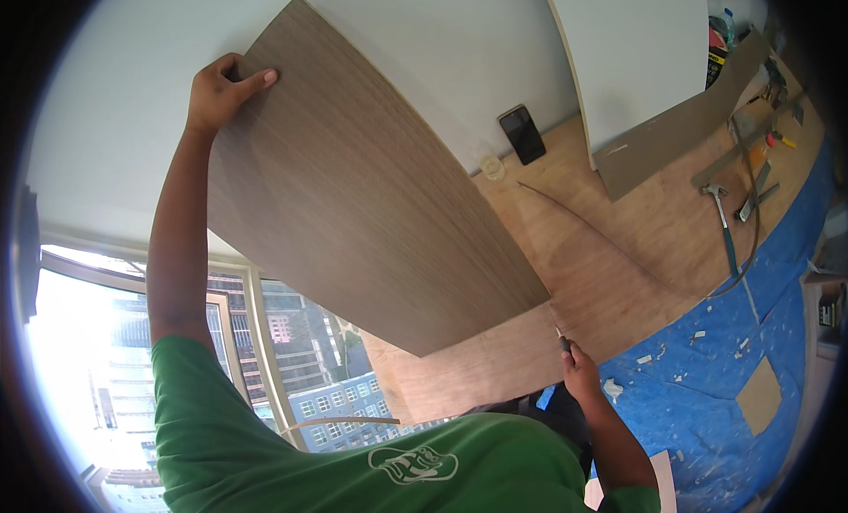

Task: The person installs a wood-look laminate floor tile by tapping it into place with a hammer, then uses a utility knife to trim the tile edge, and finally smooths the cut edge with a hand plane. The person repeats the process with a second tile.

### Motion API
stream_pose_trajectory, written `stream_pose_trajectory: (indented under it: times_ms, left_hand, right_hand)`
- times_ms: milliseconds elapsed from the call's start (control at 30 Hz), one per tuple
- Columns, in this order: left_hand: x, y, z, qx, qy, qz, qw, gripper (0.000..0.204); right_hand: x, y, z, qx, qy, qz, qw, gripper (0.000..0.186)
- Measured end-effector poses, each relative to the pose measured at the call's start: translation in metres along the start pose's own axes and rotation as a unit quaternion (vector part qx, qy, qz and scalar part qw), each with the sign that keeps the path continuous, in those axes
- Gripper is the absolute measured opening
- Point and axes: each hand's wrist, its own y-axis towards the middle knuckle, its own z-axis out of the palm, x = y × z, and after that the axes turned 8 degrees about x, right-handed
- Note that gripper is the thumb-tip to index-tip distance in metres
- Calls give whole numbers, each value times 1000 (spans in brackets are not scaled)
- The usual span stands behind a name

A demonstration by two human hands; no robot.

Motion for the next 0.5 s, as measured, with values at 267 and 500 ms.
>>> stream_pose_trajectory:
  times_ms: [267,500]
  left_hand:
    - [-8,5,-29,56,20,-17,998,94]
    - [39,40,-17,-64,134,26,989,112]
  right_hand:
    - [2,-8,-6,-9,45,-13,999,38]
    - [-6,-15,-9,-37,23,-40,998,34]
